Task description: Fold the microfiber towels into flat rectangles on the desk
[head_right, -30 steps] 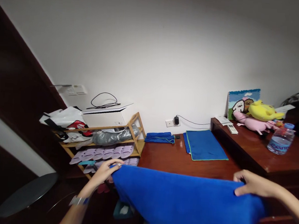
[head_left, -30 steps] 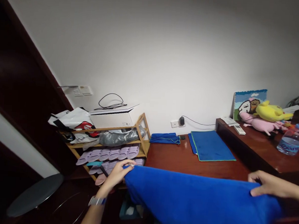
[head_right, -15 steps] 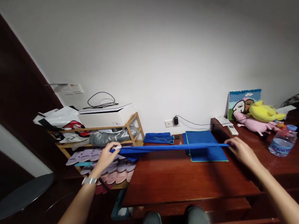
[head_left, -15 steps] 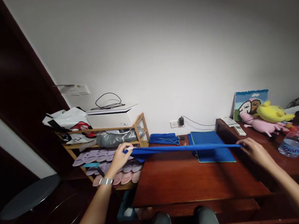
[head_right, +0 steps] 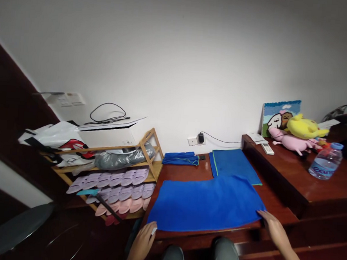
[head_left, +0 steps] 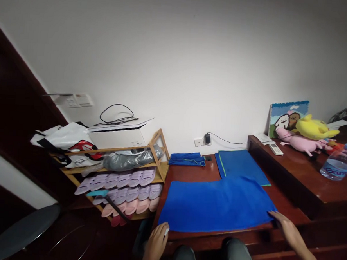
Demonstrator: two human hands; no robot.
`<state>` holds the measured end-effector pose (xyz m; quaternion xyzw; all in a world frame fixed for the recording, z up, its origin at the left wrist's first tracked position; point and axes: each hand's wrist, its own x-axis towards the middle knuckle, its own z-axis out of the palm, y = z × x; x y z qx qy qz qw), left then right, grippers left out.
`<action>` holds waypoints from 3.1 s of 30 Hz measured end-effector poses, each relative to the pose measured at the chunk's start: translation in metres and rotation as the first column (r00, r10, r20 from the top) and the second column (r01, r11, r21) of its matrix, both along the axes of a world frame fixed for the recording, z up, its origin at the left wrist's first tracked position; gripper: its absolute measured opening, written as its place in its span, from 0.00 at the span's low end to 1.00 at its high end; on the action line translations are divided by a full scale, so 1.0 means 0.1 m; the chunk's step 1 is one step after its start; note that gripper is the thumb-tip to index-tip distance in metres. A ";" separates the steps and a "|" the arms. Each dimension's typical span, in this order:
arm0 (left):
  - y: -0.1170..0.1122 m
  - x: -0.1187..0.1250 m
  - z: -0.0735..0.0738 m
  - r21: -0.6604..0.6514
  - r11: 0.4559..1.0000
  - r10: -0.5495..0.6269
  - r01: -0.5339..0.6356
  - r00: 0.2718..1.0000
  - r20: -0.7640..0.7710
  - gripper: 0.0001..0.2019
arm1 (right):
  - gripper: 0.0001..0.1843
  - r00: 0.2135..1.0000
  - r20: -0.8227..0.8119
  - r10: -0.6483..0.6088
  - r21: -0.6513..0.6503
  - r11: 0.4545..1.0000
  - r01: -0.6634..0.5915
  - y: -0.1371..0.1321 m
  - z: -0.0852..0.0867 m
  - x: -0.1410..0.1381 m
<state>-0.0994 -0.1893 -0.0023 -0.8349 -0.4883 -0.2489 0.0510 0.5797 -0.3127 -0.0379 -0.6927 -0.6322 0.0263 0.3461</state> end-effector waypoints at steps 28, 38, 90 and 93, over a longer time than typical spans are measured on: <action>1.66 0.60 0.21 -0.099 0.989 0.091 -0.107 0.983 -0.161 0.25 | 0.32 0.901 0.060 0.429 -0.290 0.871 -0.396 2.21 0.83 -3.14; 1.79 0.34 -0.13 -0.035 0.982 0.173 -0.184 0.964 -0.203 0.27 | 0.36 0.958 0.272 0.094 -0.285 0.958 -0.013 2.18 0.10 -1.69; 1.99 0.60 0.00 -0.044 0.994 0.087 -0.096 0.981 -0.171 0.27 | 0.38 0.955 0.296 -0.014 -0.185 0.980 0.071 2.18 0.40 -1.12; 1.92 0.58 -0.03 -0.094 0.988 0.100 -0.122 0.973 -0.209 0.27 | 0.38 0.949 0.248 0.193 -0.225 0.965 -0.138 2.20 0.46 -1.67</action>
